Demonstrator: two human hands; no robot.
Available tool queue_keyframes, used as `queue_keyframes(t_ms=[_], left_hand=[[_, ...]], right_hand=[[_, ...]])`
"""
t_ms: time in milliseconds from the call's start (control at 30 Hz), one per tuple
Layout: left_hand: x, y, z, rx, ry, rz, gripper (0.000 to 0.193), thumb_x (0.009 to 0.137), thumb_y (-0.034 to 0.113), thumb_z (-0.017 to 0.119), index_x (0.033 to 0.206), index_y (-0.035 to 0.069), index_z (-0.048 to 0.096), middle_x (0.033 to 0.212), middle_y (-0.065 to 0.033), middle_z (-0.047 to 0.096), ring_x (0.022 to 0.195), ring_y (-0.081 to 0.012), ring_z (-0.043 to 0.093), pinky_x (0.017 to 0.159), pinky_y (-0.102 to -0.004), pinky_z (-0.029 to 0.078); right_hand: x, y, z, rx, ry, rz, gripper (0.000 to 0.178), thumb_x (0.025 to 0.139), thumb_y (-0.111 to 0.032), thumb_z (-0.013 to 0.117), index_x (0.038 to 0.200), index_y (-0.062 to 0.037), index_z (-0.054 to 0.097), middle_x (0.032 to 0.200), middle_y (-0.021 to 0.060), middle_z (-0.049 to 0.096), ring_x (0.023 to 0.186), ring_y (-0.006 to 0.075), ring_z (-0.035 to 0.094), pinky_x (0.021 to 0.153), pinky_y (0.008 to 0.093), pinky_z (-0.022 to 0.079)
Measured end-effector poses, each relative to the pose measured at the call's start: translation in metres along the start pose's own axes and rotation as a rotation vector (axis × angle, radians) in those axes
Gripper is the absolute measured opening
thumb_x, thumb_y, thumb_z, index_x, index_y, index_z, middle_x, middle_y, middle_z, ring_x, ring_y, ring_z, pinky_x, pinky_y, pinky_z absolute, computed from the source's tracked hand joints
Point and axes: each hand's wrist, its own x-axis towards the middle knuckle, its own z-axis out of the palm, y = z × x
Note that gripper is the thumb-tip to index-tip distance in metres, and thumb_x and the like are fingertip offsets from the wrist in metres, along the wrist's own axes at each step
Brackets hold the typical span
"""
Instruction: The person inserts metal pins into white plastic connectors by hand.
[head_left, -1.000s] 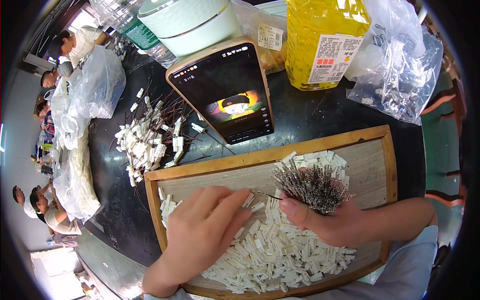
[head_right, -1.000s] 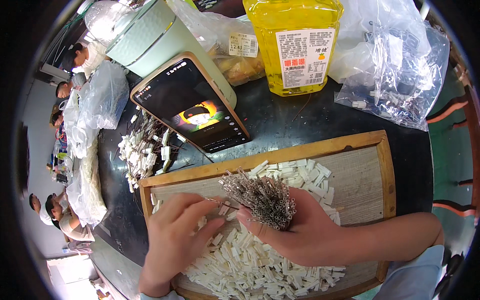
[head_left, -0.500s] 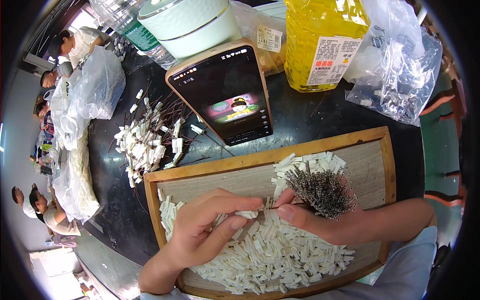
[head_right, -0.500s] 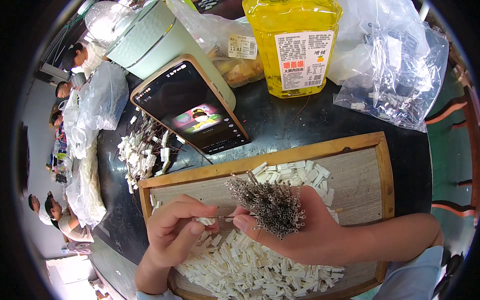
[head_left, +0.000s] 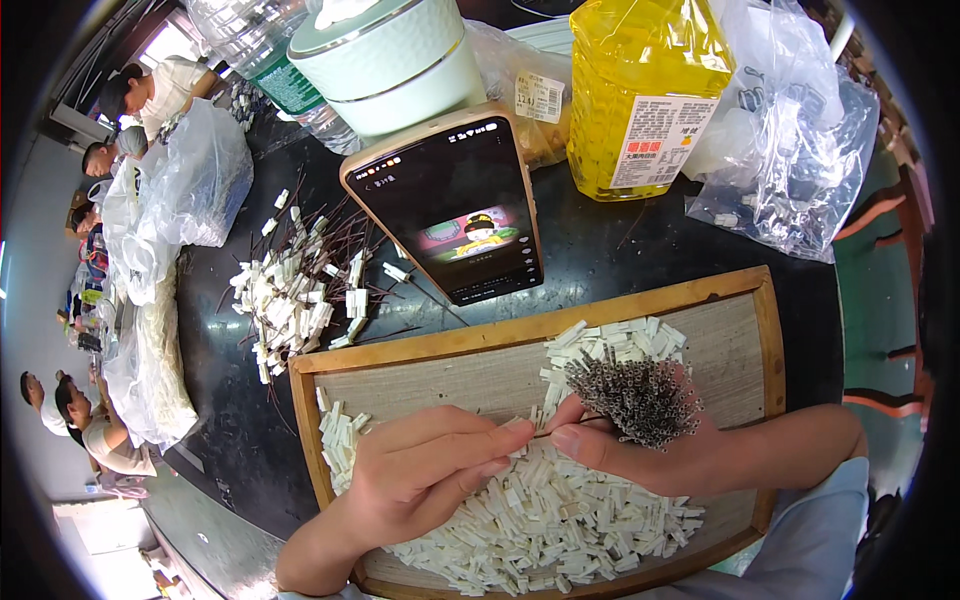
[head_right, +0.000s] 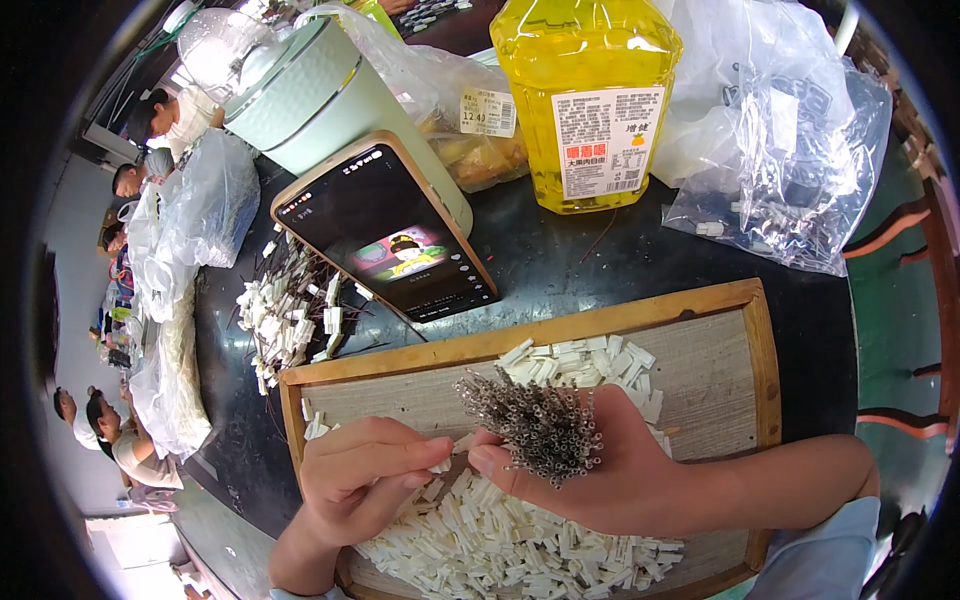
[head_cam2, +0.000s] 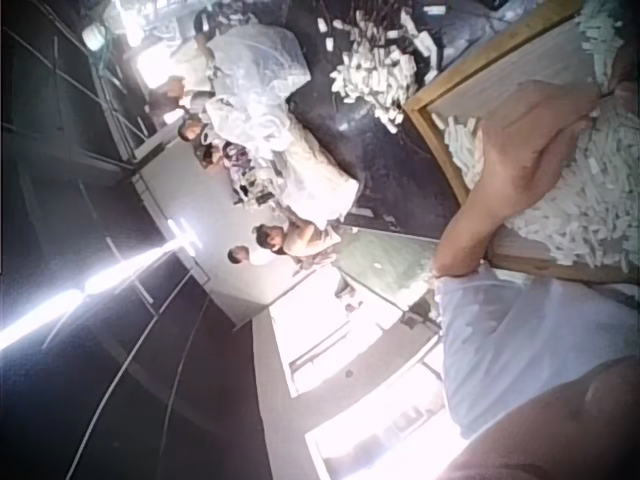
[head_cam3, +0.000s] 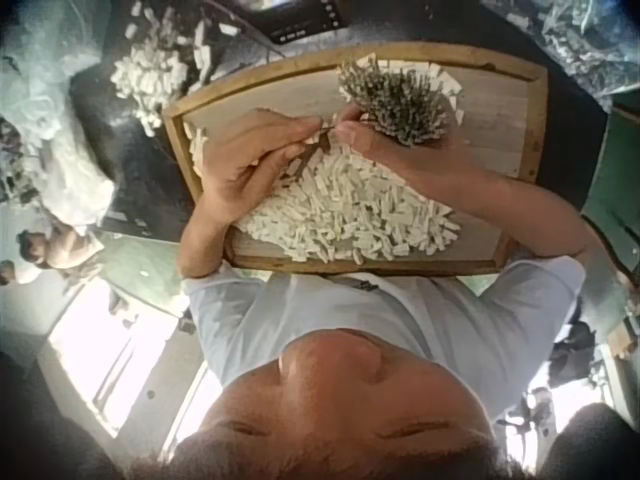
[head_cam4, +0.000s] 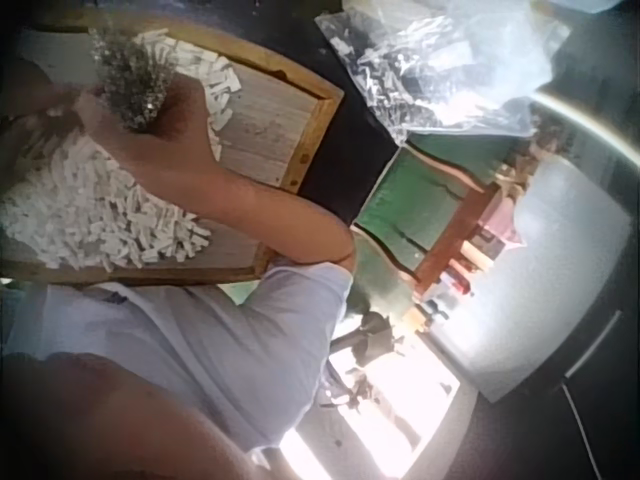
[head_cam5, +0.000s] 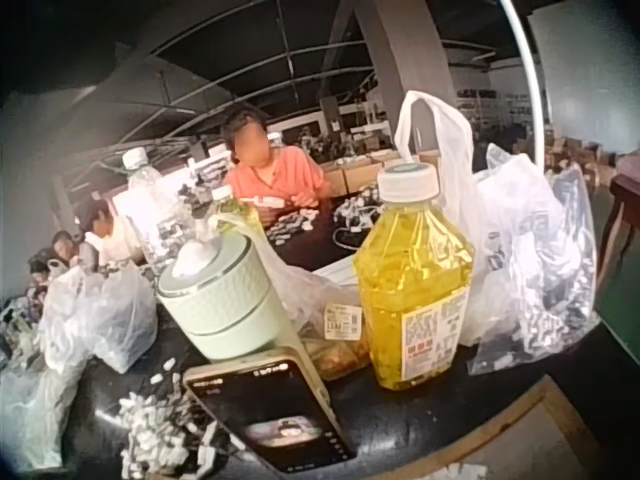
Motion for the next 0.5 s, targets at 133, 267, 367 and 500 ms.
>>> queue_keyframes(t_ms=[133, 267, 367, 500], left_hand=[[0.002, 0.003, 0.002, -0.032, -0.015, -0.027, 0.027, 0.072, -0.007, 0.065, 0.100, -0.004, 0.067, 0.084, -0.0137, 0.065, 0.071, -0.0188, 0.063, 0.059, -0.0243, 0.049], [0.002, 0.006, 0.003, -0.062, -0.027, -0.046, 0.029, 0.072, -0.007, 0.065, 0.100, -0.003, 0.066, 0.084, -0.0138, 0.065, 0.071, -0.0191, 0.064, 0.060, -0.0243, 0.050], [0.001, 0.004, 0.004, -0.061, -0.037, -0.037, 0.027, 0.075, -0.005, 0.064, 0.102, -0.003, 0.066, 0.086, -0.0141, 0.065, 0.072, -0.0190, 0.064, 0.061, -0.0247, 0.050], [0.002, 0.005, 0.002, -0.119, -0.016, -0.137, 0.020, 0.077, -0.001, 0.065, 0.097, -0.003, 0.067, 0.084, -0.0129, 0.065, 0.070, -0.0183, 0.062, 0.061, -0.0254, 0.048]], right_hand=[[0.001, 0.001, 0.001, 0.030, -0.039, -0.075, 0.016, 0.083, -0.011, 0.067, 0.094, 0.0009, 0.064, 0.086, 0.0030, 0.068, 0.080, 0.0035, 0.060, 0.070, 0.0201, 0.049], [0.001, 0.005, 0.001, -0.044, -0.055, -0.204, 0.016, 0.083, -0.011, 0.067, 0.094, 0.0009, 0.064, 0.087, 0.0038, 0.068, 0.081, 0.0031, 0.060, 0.070, 0.0200, 0.049], [0.001, 0.005, 0.002, -0.086, -0.040, -0.187, 0.017, 0.083, -0.011, 0.067, 0.095, 0.0003, 0.064, 0.086, 0.0047, 0.068, 0.081, 0.0030, 0.059, 0.069, 0.0206, 0.049], [0.003, 0.011, 0.000, -0.089, -0.062, -0.237, 0.017, 0.083, -0.013, 0.068, 0.094, -0.0007, 0.064, 0.083, 0.0035, 0.067, 0.077, 0.0022, 0.056, 0.067, 0.0218, 0.048]])
